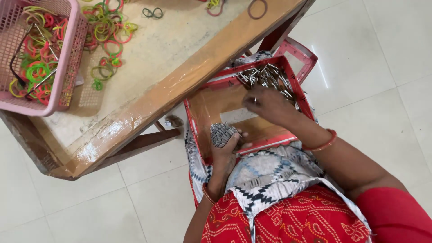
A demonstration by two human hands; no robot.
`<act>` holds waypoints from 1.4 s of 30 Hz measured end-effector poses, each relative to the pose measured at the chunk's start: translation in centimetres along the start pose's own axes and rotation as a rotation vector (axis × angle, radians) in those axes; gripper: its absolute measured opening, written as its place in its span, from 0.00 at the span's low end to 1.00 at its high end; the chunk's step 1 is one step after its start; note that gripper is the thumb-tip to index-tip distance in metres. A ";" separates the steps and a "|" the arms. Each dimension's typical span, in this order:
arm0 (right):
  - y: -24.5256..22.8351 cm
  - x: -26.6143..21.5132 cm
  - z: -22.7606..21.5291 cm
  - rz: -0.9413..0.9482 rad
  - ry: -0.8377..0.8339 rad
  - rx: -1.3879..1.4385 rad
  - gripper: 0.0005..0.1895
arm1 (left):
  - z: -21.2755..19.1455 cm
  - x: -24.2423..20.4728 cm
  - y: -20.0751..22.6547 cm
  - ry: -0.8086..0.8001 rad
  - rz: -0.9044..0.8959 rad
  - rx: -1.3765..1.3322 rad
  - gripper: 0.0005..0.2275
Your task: Sorting and grouping small metal hair clips at a workshop table.
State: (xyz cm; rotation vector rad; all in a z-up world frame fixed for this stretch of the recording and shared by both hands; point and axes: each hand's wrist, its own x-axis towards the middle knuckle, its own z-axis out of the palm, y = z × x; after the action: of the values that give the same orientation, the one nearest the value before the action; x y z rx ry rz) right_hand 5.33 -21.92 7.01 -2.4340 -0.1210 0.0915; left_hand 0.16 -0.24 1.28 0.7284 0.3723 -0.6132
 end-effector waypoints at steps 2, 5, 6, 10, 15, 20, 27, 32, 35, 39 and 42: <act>5.4 2.5 4.1 -0.004 0.078 -0.138 0.09 | -0.4 0.0 -0.4 -0.032 0.015 0.011 0.08; 8.2 4.5 6.5 -0.010 0.166 -0.332 0.11 | -0.8 0.1 -0.4 -0.067 0.043 0.034 0.07; 8.2 4.7 6.8 -0.017 0.163 -0.393 0.12 | -0.9 -0.1 -0.6 -0.063 0.056 0.034 0.07; 3.5 1.4 3.7 0.084 0.060 -0.215 0.12 | -0.4 -0.1 0.0 -0.067 0.054 0.016 0.07; -3.9 -5.1 1.1 0.111 -0.036 0.247 0.12 | 0.0 0.2 -0.2 -0.045 0.066 -0.006 0.10; -4.5 -6.3 1.4 -0.053 -0.019 0.078 0.10 | -0.9 0.5 -0.8 -0.052 0.154 0.067 0.12; -5.7 -5.2 -0.2 -0.239 -0.095 0.028 0.20 | -3.0 1.2 -2.5 -0.040 0.120 0.011 0.11; -7.9 -2.6 0.4 -0.616 -0.068 -0.201 0.51 | -3.8 1.4 -2.7 -0.112 -0.042 0.038 0.19; -4.7 -3.0 3.9 -0.686 -0.268 -0.112 0.48 | -6.3 2.2 -3.9 -0.155 -0.132 0.070 0.25; -5.6 -3.3 2.8 -0.726 -0.310 -0.051 0.45 | -9.0 2.3 -5.6 -0.228 -0.135 0.061 0.25; -5.7 -3.6 2.4 -0.608 -0.343 -0.034 0.44 | -6.2 1.6 -3.1 -0.268 -0.104 0.108 0.26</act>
State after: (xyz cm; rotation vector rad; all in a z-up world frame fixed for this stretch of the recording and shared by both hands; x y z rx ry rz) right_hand 1.13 -16.43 8.99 -2.2872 -1.0069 0.2299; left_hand -1.24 1.72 -5.47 0.7221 0.1299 -0.8242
